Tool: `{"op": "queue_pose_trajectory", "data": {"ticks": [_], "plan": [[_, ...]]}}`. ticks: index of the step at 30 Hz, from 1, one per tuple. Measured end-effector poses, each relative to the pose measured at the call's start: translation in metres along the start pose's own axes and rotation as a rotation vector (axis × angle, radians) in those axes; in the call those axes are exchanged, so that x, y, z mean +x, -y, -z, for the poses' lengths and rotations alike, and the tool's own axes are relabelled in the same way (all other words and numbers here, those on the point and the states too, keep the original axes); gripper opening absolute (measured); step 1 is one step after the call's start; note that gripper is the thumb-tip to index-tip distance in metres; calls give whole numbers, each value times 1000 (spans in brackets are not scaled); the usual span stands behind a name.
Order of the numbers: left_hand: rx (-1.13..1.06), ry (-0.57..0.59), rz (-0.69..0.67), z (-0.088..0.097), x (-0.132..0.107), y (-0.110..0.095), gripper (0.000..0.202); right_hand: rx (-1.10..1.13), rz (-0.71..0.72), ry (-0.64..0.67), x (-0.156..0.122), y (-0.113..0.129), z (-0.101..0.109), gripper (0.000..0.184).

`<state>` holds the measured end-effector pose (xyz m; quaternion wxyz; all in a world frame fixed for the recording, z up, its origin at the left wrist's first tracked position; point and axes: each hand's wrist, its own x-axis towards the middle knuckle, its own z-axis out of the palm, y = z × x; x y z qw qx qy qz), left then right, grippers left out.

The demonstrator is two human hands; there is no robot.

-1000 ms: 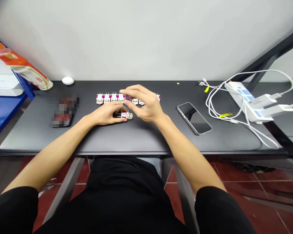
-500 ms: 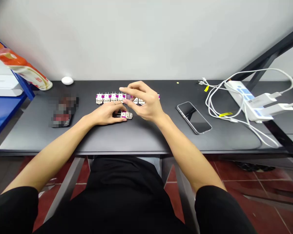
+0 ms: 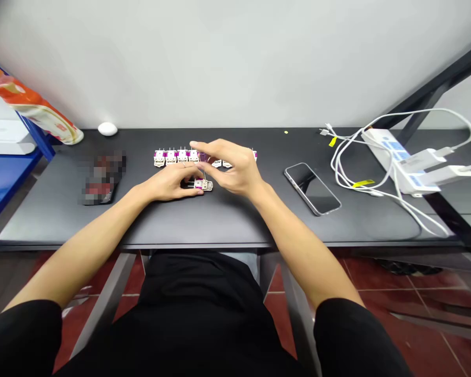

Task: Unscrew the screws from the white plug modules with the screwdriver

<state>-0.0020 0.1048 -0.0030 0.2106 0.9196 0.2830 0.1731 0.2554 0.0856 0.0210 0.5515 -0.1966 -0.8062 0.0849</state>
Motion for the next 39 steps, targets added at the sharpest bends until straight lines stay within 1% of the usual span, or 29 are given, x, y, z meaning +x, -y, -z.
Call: {"op": "queue_pose_trajectory", "data": {"ticks": [3, 6, 8, 11, 14, 18, 21, 23, 25, 27, 30, 32, 34, 37, 39], "plan": [[-1, -1, -8, 0, 0, 1, 40, 17, -56, -5, -3, 2, -1, 53], [2, 12, -6, 0, 0, 1, 39, 26, -107, 14, -4, 5, -1, 43], [1, 12, -7, 0, 0, 1, 39, 3, -91, 16, -2, 5, 0, 37], [-9, -2, -13, 0, 0, 0, 38, -56, -11, -20, 3, 3, 1, 31], [-11, 2, -11, 0, 0, 1, 39, -46, 13, -61, 4, 2, 1, 35], [-14, 17, -5, 0, 0, 2, 40, 24, -54, -28, 2, 6, 0, 44], [-21, 8, -3, 1, 0, 1, 41, 6, -58, 1, 2, 5, 1, 41], [-22, 6, -1, 1, 0, 1, 40, -43, -48, 0, 2, 3, 1, 38], [-18, 11, 1, 1, 1, 1, 40, -57, -45, -4, 2, 1, 1, 39], [-15, 23, 4, 1, 1, 0, 41, -15, -57, 1, 1, 1, 1, 42], [-13, 32, 12, 1, 1, 0, 42, 56, -118, 29, -1, 5, 0, 45], [-9, 23, 10, 1, 0, 1, 42, 75, -158, 44, -1, 8, 0, 43], [-7, 9, 1, 0, 0, 1, 41, 70, -168, 42, 1, 9, 0, 39], [-5, 8, -6, 0, 0, 2, 40, 28, -143, 13, 2, 9, 0, 29], [-2, 21, 1, 0, 0, 2, 40, 24, -120, 2, 2, 7, 0, 27]]}}
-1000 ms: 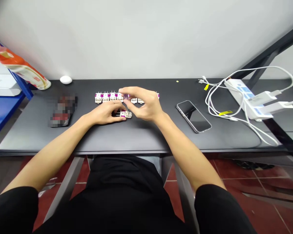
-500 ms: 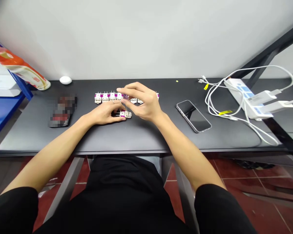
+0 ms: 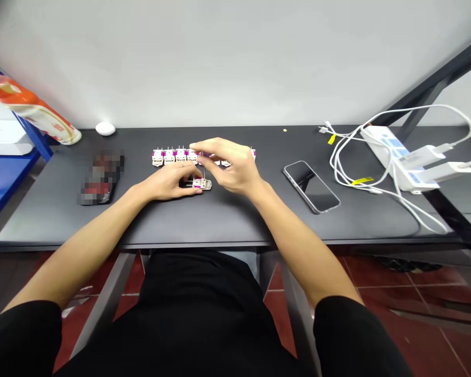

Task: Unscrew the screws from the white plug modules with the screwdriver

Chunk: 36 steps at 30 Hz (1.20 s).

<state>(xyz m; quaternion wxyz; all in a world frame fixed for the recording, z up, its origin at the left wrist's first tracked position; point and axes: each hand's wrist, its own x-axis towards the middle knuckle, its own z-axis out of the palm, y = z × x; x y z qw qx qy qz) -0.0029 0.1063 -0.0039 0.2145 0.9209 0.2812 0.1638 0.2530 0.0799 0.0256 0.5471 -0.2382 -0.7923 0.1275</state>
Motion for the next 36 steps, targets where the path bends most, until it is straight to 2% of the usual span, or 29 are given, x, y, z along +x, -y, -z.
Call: {"op": "queue_pose_trajectory", "data": {"ticks": [4, 16, 21, 27, 32, 36], "plan": [[-2, -2, 0, 1, 0, -1, 41, 36, 5, -2, -2, 0, -1, 32], [2, -13, -14, 0, 0, 0, 40, 20, 3, -28, -3, -1, -2, 28], [0, -7, -6, 0, 0, 1, 40, 30, -75, 25, -3, 1, -2, 27], [-15, -10, 6, 1, 0, -1, 41, 89, -87, 142, -2, -1, 1, 39], [-12, -10, 0, 0, 0, 0, 42, -41, -35, 93, 0, -4, 1, 35], [-5, -17, -8, 0, 0, 0, 41, -3, -76, 102, -2, -6, -1, 38]]}}
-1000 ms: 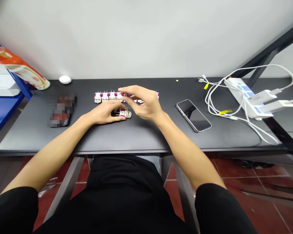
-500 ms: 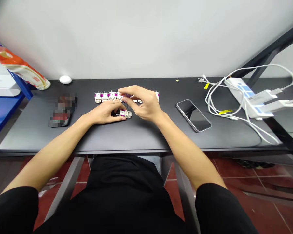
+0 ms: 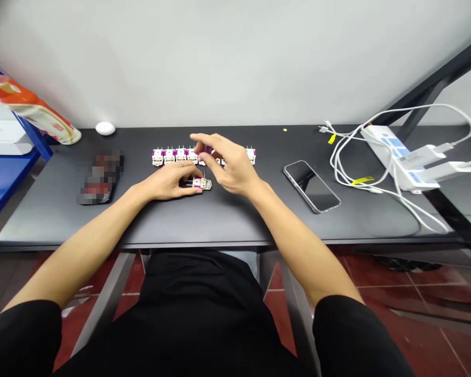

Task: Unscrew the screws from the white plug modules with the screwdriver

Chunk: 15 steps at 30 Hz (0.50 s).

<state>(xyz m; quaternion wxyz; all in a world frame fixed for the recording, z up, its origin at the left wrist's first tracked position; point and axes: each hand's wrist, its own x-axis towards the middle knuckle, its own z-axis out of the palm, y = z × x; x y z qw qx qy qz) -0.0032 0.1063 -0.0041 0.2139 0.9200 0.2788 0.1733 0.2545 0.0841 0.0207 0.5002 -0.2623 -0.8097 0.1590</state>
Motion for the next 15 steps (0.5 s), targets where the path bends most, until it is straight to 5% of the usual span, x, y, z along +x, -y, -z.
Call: {"op": "queue_pose_trajectory", "data": {"ticks": [15], "plan": [[2, 4, -4, 0, 0, -1, 40, 123, -27, -5, 0, 0, -1, 41]]}}
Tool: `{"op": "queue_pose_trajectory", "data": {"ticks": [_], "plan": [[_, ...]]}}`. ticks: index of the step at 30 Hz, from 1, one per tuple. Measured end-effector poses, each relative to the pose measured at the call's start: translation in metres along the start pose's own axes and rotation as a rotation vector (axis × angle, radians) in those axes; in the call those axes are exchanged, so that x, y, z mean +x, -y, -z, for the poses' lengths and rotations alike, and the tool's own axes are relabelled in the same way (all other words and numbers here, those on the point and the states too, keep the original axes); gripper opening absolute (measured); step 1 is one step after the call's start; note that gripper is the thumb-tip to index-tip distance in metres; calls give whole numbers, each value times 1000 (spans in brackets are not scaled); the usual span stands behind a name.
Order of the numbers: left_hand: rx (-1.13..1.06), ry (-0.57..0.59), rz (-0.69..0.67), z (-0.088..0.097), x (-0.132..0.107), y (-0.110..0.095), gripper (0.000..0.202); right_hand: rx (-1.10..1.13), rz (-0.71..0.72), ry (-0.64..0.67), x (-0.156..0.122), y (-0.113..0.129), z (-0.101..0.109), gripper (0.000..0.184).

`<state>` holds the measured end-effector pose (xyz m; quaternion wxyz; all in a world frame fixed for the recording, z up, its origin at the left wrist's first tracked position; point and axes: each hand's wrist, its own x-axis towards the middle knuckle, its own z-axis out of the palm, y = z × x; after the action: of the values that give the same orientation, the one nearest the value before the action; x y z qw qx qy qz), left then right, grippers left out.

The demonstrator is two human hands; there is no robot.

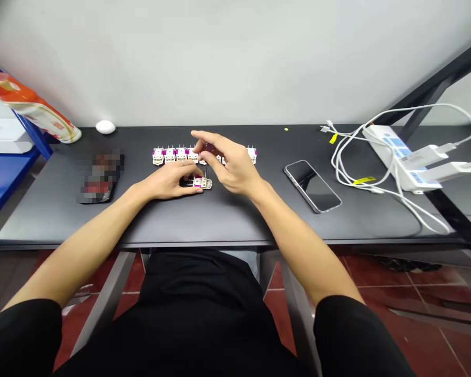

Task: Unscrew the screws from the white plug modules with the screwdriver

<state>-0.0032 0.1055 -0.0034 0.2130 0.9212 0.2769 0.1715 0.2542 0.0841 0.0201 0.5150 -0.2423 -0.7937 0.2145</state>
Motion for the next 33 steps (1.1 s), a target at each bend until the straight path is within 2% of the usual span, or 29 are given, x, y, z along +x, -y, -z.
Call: {"op": "queue_pose_trajectory", "data": {"ticks": [7, 18, 33], "plan": [[-2, 6, 10, 1, 0, -2, 41, 66, 1, -85, -1, -2, 3, 38], [63, -14, 36, 1, 0, 0, 42, 136, -6, 6, -1, 4, 0, 34], [60, -18, 23, -1, 0, 2, 39, 108, -10, 12, -2, 8, 1, 32]]}}
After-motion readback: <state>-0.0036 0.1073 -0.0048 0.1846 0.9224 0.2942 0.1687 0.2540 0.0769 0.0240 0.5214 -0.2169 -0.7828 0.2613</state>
